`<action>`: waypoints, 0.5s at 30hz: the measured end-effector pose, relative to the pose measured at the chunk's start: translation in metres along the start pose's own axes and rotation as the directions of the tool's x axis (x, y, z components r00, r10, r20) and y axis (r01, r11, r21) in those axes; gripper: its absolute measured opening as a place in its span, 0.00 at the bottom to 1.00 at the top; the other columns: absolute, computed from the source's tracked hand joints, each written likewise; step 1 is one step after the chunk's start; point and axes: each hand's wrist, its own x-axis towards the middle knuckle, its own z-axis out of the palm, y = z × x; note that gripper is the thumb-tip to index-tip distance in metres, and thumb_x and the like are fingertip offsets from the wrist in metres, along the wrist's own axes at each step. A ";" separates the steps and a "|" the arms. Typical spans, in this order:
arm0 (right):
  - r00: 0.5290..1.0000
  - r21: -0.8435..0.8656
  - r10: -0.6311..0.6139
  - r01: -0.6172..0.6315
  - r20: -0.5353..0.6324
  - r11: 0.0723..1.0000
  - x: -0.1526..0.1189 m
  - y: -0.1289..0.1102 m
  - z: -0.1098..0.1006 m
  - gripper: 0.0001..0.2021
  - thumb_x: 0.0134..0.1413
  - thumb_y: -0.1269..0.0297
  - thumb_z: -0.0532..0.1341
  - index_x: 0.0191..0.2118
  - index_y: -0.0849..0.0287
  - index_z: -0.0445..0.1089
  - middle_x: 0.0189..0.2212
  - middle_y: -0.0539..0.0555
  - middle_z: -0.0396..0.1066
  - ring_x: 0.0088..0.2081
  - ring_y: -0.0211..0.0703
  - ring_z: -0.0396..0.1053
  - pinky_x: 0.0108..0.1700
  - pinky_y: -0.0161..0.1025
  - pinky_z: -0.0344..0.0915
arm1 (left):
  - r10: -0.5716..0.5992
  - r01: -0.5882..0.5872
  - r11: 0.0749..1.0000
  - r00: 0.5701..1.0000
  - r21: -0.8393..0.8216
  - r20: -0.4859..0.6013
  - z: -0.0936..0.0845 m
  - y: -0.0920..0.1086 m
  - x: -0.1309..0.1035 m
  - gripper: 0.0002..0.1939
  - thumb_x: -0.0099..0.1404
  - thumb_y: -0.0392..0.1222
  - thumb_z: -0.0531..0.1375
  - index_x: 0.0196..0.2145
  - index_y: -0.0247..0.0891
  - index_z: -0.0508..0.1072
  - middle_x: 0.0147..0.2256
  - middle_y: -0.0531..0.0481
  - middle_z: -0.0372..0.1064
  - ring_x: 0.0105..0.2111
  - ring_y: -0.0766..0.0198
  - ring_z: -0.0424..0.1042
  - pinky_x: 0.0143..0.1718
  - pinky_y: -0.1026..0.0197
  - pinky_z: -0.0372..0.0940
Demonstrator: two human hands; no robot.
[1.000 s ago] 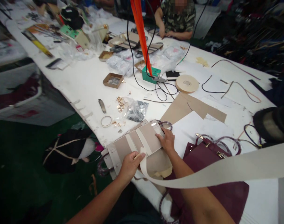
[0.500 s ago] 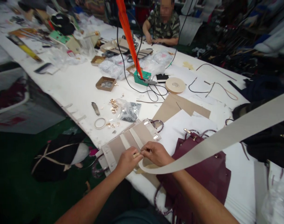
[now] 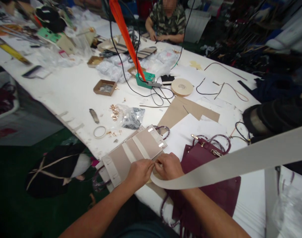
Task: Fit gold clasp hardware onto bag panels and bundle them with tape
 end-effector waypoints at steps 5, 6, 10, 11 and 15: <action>0.884 0.429 0.412 -0.291 -0.221 0.855 0.026 0.044 0.037 0.17 0.62 0.52 0.57 0.34 0.57 0.78 0.30 0.53 0.78 0.33 0.46 0.74 0.37 0.40 0.69 | 0.037 -0.040 0.999 0.995 -0.029 -0.088 0.004 0.000 0.001 0.15 0.76 0.42 0.52 0.37 0.41 0.78 0.32 0.47 0.75 0.36 0.59 0.73 0.39 0.59 0.66; 0.868 0.450 0.438 -0.303 -0.234 0.840 0.033 0.053 0.045 0.19 0.63 0.50 0.56 0.37 0.58 0.78 0.33 0.54 0.79 0.35 0.47 0.74 0.39 0.41 0.71 | 0.014 -0.020 0.998 0.994 -0.054 -0.109 0.005 -0.005 0.001 0.14 0.76 0.42 0.53 0.38 0.42 0.78 0.34 0.47 0.74 0.37 0.59 0.73 0.40 0.59 0.67; 0.824 0.457 0.502 -0.353 -0.261 0.816 0.058 0.081 0.076 0.19 0.59 0.47 0.59 0.35 0.58 0.79 0.38 0.59 0.78 0.40 0.51 0.74 0.46 0.46 0.71 | -0.126 0.104 0.989 0.967 -0.105 -0.223 0.004 -0.040 0.001 0.13 0.75 0.41 0.55 0.38 0.42 0.80 0.46 0.44 0.73 0.50 0.55 0.70 0.52 0.54 0.68; 0.812 0.455 0.520 -0.370 -0.267 0.810 0.062 0.086 0.082 0.19 0.58 0.47 0.59 0.34 0.59 0.79 0.37 0.59 0.77 0.39 0.51 0.73 0.46 0.47 0.70 | -0.142 0.122 0.988 0.958 -0.096 -0.250 0.002 -0.051 0.002 0.13 0.74 0.41 0.55 0.38 0.41 0.80 0.50 0.43 0.72 0.54 0.53 0.68 0.56 0.51 0.67; 0.748 0.448 0.579 -0.418 -0.324 0.791 0.068 0.097 0.099 0.22 0.53 0.46 0.63 0.41 0.62 0.77 0.42 0.64 0.74 0.43 0.56 0.69 0.50 0.52 0.67 | -0.177 0.181 0.983 0.943 -0.012 -0.283 -0.008 -0.094 0.010 0.12 0.72 0.41 0.57 0.37 0.40 0.81 0.64 0.41 0.64 0.65 0.46 0.58 0.66 0.40 0.57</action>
